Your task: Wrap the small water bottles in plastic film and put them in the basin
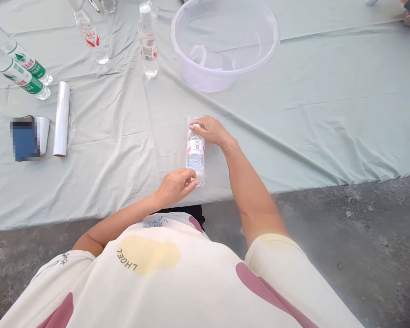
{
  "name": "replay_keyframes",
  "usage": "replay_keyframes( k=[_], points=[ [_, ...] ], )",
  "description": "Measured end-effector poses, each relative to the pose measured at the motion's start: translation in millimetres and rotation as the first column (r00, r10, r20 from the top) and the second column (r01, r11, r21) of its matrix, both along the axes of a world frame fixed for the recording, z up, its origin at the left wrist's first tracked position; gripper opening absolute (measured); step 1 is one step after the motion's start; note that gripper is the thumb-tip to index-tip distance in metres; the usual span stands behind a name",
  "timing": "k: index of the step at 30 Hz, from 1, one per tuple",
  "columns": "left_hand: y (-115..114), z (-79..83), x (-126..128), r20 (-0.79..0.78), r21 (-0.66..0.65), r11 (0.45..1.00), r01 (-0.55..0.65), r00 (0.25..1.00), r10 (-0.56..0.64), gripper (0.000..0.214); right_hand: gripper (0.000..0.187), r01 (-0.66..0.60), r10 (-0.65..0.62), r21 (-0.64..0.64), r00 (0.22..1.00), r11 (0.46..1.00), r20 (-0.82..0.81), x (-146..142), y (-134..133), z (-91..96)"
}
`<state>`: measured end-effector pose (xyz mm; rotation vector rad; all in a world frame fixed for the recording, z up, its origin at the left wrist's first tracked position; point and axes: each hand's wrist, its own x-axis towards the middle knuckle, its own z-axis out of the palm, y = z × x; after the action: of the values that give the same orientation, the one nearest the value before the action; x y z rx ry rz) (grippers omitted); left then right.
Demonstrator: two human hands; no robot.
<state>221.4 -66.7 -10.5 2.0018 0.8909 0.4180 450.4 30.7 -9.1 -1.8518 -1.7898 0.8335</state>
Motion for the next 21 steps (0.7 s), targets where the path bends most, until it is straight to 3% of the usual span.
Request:
replay_keyframes(
  k=[2, 5, 7, 9, 11, 13, 17, 19, 21],
  points=[
    [1, -0.9, 5, -0.055, -0.075, 0.995, 0.066, 0.996, -0.07, 0.016, 0.037, 0.073, -0.069, -0.063, 0.996, 0.995, 0.061, -4, -1, -0.1],
    [4, -0.9, 5, -0.093, -0.171, 0.984, 0.048, 0.994, -0.065, 0.024, 0.039, 0.189, -0.176, -0.144, 0.979, 0.971, 0.1, -10, -5, 5.4],
    [5, -0.4, 1, -0.085, -0.268, 0.963, 0.015, 0.996, -0.039, 0.027, 0.036, 0.257, -0.255, -0.168, 0.966, 0.952, 0.037, -16, -10, 10.0],
    [5, -0.6, -5, -0.057, -0.441, 0.898, -0.006, 0.998, -0.022, 0.024, 0.03, 0.308, -0.338, -0.197, 0.931, 0.931, -0.14, -23, -16, 13.7],
    [3, -2.1, -12, 0.002, -0.659, 0.752, -0.015, 1.0, 0.021, 0.026, 0.024, 0.305, -0.37, -0.223, 0.85, 0.926, -0.375, -31, -22, 16.9],
    [4, -3.7, -18, 0.084, -0.842, 0.54, 0.003, 0.989, 0.124, 0.032, 0.023, 0.277, -0.339, -0.196, 0.749, 0.941, -0.57, -38, -28, 22.0],
    [17, 1.1, -24, 0.139, -0.989, 0.105, 0.102, 0.884, 0.447, 0.046, 0.032, 0.301, -0.189, 0.017, 0.639, 0.953, -0.746, -53, -34, 43.3],
    [28, 7.7, -26, 0.145, -0.981, -0.03, 0.192, 0.827, 0.543, 0.06, 0.032, 0.269, -0.069, 0.138, 0.636, 0.953, -0.768, -64, -36, 56.2],
    [39, 13.3, -27, 0.145, -0.967, -0.081, 0.243, 0.779, 0.609, 0.065, 0.026, 0.205, 0.067, 0.263, 0.658, 0.943, -0.75, -78, -38, 65.9]
  ],
)
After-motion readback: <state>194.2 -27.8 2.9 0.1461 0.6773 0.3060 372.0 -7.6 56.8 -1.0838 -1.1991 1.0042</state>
